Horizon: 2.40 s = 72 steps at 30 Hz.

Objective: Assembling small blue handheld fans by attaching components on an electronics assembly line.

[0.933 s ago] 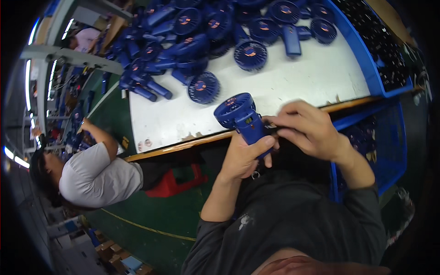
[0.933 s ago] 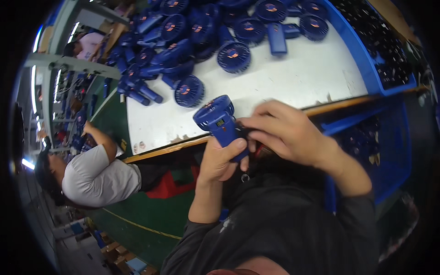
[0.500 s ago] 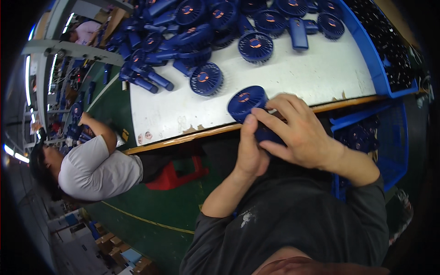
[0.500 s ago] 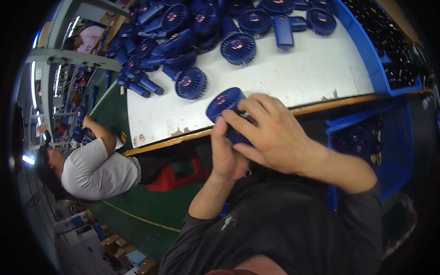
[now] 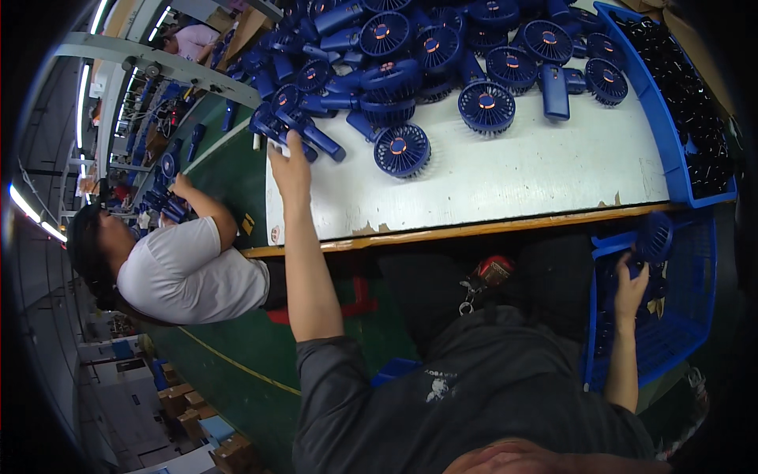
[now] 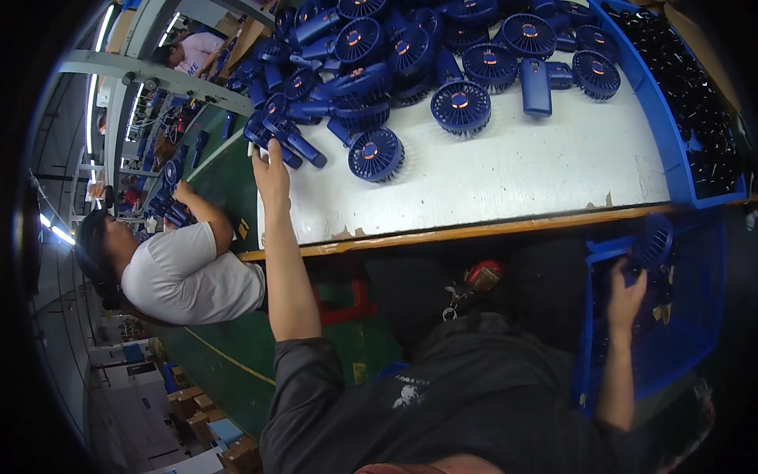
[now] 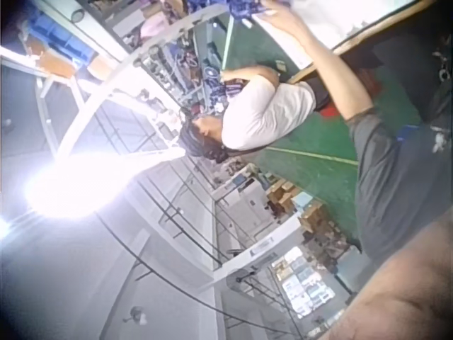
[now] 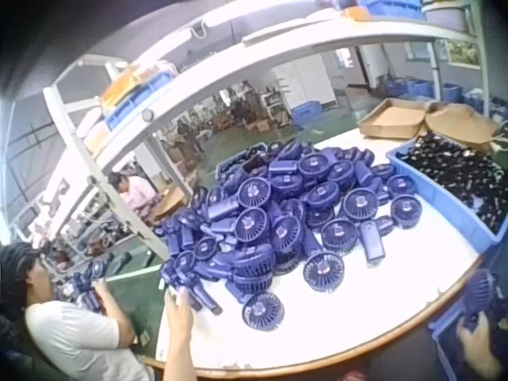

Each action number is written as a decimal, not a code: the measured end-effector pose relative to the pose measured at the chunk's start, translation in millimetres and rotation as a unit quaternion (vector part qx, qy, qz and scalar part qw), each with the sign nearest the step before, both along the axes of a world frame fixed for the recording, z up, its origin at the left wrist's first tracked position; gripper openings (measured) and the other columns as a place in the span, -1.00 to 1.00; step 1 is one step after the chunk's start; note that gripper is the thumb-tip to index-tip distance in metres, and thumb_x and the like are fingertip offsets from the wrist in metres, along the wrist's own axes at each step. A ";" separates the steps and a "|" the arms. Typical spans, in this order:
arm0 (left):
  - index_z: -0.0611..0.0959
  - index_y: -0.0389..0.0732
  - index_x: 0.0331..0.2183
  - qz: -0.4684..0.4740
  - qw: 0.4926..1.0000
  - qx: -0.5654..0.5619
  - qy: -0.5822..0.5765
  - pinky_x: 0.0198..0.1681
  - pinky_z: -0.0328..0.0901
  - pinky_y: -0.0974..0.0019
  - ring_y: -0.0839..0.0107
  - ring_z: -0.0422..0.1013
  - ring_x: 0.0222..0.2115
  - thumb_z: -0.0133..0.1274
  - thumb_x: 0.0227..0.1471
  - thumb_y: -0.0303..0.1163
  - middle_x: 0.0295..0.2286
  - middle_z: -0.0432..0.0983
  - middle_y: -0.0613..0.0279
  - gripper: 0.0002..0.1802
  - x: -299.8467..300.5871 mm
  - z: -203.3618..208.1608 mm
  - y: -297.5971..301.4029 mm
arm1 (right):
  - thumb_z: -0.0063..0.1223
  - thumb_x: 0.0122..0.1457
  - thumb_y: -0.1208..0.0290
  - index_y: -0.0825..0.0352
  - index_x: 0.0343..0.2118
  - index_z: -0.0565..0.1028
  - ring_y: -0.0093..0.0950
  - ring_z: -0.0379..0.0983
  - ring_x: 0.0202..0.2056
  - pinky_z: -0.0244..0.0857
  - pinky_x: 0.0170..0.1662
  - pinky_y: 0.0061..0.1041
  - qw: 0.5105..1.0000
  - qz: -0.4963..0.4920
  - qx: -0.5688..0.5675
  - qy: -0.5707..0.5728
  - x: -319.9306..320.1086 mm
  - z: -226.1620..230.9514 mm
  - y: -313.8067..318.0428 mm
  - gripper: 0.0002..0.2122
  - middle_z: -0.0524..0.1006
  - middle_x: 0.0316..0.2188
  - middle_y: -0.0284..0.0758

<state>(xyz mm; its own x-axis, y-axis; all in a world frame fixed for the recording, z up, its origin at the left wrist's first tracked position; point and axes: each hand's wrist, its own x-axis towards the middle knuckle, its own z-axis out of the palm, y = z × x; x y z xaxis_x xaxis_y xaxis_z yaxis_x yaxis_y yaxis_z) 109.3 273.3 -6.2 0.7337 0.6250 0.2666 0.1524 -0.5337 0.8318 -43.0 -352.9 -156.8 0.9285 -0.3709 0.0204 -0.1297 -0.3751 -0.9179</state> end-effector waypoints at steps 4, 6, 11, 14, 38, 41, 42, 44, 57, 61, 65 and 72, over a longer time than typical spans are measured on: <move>0.22 -0.68 0.10 0.115 0.992 -0.003 0.049 0.12 0.20 0.23 0.07 0.41 -0.02 0.10 0.10 0.01 -0.05 0.44 -0.29 -0.07 35.3 -34.7 58.0 | 0.13 0.08 0.37 0.62 0.15 0.24 -0.10 0.28 0.16 0.09 0.23 -0.34 0.952 -0.117 -0.231 0.161 -40.7 -106.5 -111.0 -0.39 0.36 0.10 0.11; 0.23 -0.71 0.08 0.083 0.996 -0.021 0.034 0.09 0.22 0.25 0.09 0.44 -0.05 0.13 0.07 0.02 -0.10 0.48 -0.29 -0.05 40.3 -36.5 55.0 | 0.16 0.05 0.38 0.60 0.13 0.27 -0.07 0.30 0.15 0.10 0.23 -0.32 0.934 -0.129 -0.241 0.231 -52.8 -117.5 -128.2 -0.40 0.37 0.08 0.13; 0.45 -0.53 -0.15 0.044 0.979 -0.197 -0.009 -0.41 0.37 0.34 0.38 0.49 -0.49 0.24 -0.04 -0.31 -0.44 0.53 0.07 -0.46 34.4 -42.7 93.6 | 0.14 0.09 0.45 0.57 0.08 0.33 -0.11 0.38 0.10 0.22 0.17 -0.29 0.924 -0.064 -0.266 0.269 -51.1 -123.4 -131.9 -0.49 0.44 0.03 0.10; 0.46 -0.35 -0.34 0.012 0.952 -0.268 -0.146 -0.52 0.36 0.40 0.43 0.44 -0.58 0.19 -0.03 -0.48 -0.54 0.42 0.26 -0.75 1.2 -2.5 19.0 | 0.05 0.17 0.55 0.53 0.02 0.41 -0.25 0.48 -0.01 0.31 0.08 -0.37 0.983 -0.021 -0.115 0.138 -30.0 -81.6 -89.0 -0.65 0.53 -0.08 -0.02; 0.31 -0.43 0.13 -0.450 0.605 -0.657 0.012 0.20 0.19 -0.05 -0.12 0.27 0.12 0.21 0.00 -0.07 0.06 0.35 -0.22 -0.16 -117.6 -28.2 -272.1 | -0.04 0.24 0.11 0.52 -0.27 0.45 -0.01 0.51 -0.24 0.39 -0.16 -0.18 0.738 0.660 -0.140 0.015 113.3 210.3 161.2 -0.58 0.55 -0.39 0.04; 0.48 -0.35 0.01 -0.453 0.614 -0.647 0.023 0.05 0.31 -0.20 -0.06 0.38 0.00 0.23 -0.11 -0.54 -0.10 0.47 -0.09 -0.42 -119.9 -10.3 -270.2 | -0.06 0.16 0.38 0.38 -0.27 0.56 -0.13 0.53 -0.35 0.41 -0.22 -0.28 0.841 0.440 -0.311 -0.050 194.2 226.0 70.6 -0.78 0.56 -0.45 -0.04; 0.49 -0.32 0.01 -0.466 0.585 -0.664 -0.013 0.02 0.35 -0.20 -0.02 0.40 -0.06 0.22 -0.11 -0.55 -0.16 0.48 -0.04 -0.43 -122.0 -16.3 -261.9 | -0.05 0.10 0.49 0.40 -0.28 0.55 -0.14 0.55 -0.33 0.42 -0.23 -0.25 0.882 0.265 -0.387 0.051 213.9 253.1 51.8 -0.81 0.58 -0.40 -0.07; 0.52 -0.27 -0.01 -0.484 0.555 -0.673 -0.063 -0.07 0.42 -0.18 0.11 0.41 -0.19 0.20 -0.12 -0.59 -0.28 0.48 0.03 -0.46 -125.1 -17.7 -255.7 | -0.04 0.08 0.54 0.41 -0.28 0.54 -0.08 0.55 -0.22 0.43 -0.14 -0.21 0.837 0.126 -0.529 0.061 261.2 223.6 -36.0 -0.83 0.58 -0.33 -0.01; 0.48 -0.35 -0.19 -0.499 0.670 -0.545 -0.071 -0.22 0.51 0.01 0.03 0.48 -0.21 0.08 0.00 -0.67 -0.30 0.48 -0.12 -0.73 -124.3 -18.6 -242.2 | 0.06 -0.05 0.58 0.36 -0.38 0.55 -0.16 0.53 -0.25 0.40 -0.16 -0.24 0.856 0.070 -0.512 -0.023 295.6 168.4 -125.1 -0.86 0.57 -0.36 -0.09; 0.44 -0.41 -0.08 -0.458 0.755 -0.468 0.046 -0.37 0.52 0.24 0.31 0.50 -0.40 0.07 0.04 -0.67 -0.38 0.48 -0.02 -0.64 -128.4 -11.1 -243.9 | 0.03 0.06 0.55 0.36 -0.26 0.44 -0.03 0.48 -0.21 0.34 -0.15 -0.16 0.854 0.013 -0.515 -0.064 283.5 183.0 -110.0 -0.84 0.54 -0.35 -0.04; 0.44 -0.42 -0.06 -0.397 0.804 -0.440 0.052 -0.40 0.50 0.34 0.40 0.49 -0.45 0.10 0.05 -0.65 -0.39 0.49 0.06 -0.62 -127.6 -13.2 -255.6 | -0.02 0.12 0.60 0.37 -0.20 0.46 -0.29 0.53 -0.30 0.37 -0.20 -0.36 0.935 0.077 -0.318 -0.135 246.1 193.9 -33.1 -0.83 0.56 -0.38 -0.17; 0.52 -0.33 -0.14 -0.337 0.887 -0.315 -0.022 -0.32 0.42 0.45 0.54 0.45 -0.37 0.20 0.00 -0.62 -0.33 0.50 0.21 -0.67 -122.1 -14.7 -277.3 | 0.12 -0.02 0.62 0.42 -0.23 0.50 -0.29 0.48 -0.31 0.39 -0.28 -0.39 0.847 0.436 -0.131 -0.275 84.1 164.2 187.5 -0.77 0.50 -0.36 -0.18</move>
